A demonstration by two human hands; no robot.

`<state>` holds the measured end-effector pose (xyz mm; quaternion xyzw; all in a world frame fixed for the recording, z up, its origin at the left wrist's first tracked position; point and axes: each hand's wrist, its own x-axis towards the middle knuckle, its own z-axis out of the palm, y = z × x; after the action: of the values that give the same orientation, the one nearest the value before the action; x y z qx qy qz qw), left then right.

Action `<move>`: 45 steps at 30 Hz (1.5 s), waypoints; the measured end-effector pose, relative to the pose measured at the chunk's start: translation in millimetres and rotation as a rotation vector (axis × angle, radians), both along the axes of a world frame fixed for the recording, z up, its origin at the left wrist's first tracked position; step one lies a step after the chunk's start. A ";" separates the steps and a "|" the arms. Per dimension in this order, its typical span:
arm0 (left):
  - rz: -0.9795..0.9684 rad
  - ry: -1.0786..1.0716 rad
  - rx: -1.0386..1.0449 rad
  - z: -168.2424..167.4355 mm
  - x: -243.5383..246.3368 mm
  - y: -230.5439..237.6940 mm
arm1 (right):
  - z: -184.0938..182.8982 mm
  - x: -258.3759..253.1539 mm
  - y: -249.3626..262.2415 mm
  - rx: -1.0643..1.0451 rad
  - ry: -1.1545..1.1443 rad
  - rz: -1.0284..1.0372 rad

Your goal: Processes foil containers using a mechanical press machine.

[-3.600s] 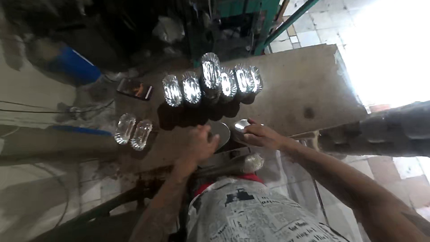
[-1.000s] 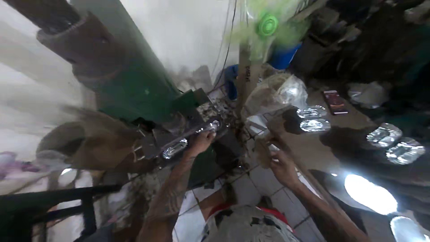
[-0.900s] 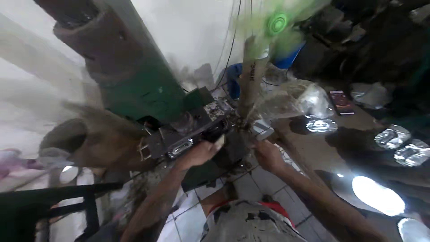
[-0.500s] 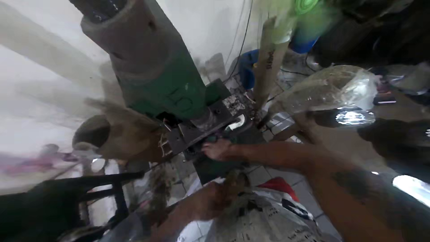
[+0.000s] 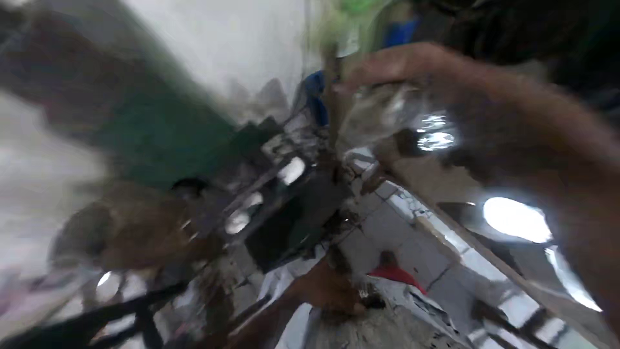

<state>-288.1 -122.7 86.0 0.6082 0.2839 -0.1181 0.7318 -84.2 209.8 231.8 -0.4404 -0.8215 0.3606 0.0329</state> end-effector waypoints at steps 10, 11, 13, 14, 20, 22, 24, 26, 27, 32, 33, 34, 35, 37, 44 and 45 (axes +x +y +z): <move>0.219 0.175 0.470 -37.4 186.0 130.2 | -198.5 262.1 -332.5 -0.423 -0.088 -0.302; 0.170 0.220 0.529 -42.9 217.6 148.8 | -232.9 273.4 -359.0 -0.455 -0.152 -0.430; 0.085 0.290 0.635 -62.8 279.8 181.7 | -306.3 291.9 -403.2 -0.495 -0.257 -0.642; 0.039 0.320 0.669 -74.9 306.6 196.9 | -346.4 301.2 -423.1 -0.480 -0.304 -0.696; -0.198 0.320 0.733 -125.4 376.1 244.5 | -396.1 320.0 -445.0 -0.476 -0.253 -0.787; -0.237 0.279 0.708 -118.4 378.1 239.2 | -408.4 322.2 -450.9 -0.466 -0.246 -0.832; -0.229 0.226 0.682 -111.9 378.5 235.4 | -418.1 322.6 -453.3 -0.476 -0.263 -0.854; -0.223 0.160 0.657 -117.6 375.1 236.7 | -415.3 320.5 -452.4 -0.484 -0.261 -0.855; -0.221 0.152 0.648 -117.9 373.7 240.4 | -412.8 319.7 -447.6 -0.461 -0.248 -0.853; -0.371 0.233 0.860 -109.2 379.9 247.3 | -282.7 300.2 -444.1 -0.264 0.126 -1.118; -0.408 0.206 0.948 -118.2 382.3 254.4 | -247.8 298.9 -444.4 -0.048 0.120 -1.181; -0.428 0.189 1.003 -125.1 386.3 259.8 | -222.8 304.9 -443.8 0.168 0.030 -1.211; -0.449 0.191 1.025 -126.5 391.1 260.7 | -208.9 319.2 -443.0 0.279 -0.103 -1.200; -0.453 0.231 0.988 -120.2 398.7 255.7 | -209.2 356.3 -440.3 0.270 -0.301 -1.085; -0.033 0.028 0.879 -54.6 407.2 196.9 | -238.3 404.1 -445.3 0.181 0.058 -0.968; -0.037 0.016 0.867 -37.2 414.4 173.6 | -237.2 407.9 -446.3 0.177 0.135 -0.965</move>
<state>126.3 50.9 48.8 0.8634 0.3019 -0.0058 0.4041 323.6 -236.5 -5.4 -0.7417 -0.5477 0.2607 0.2864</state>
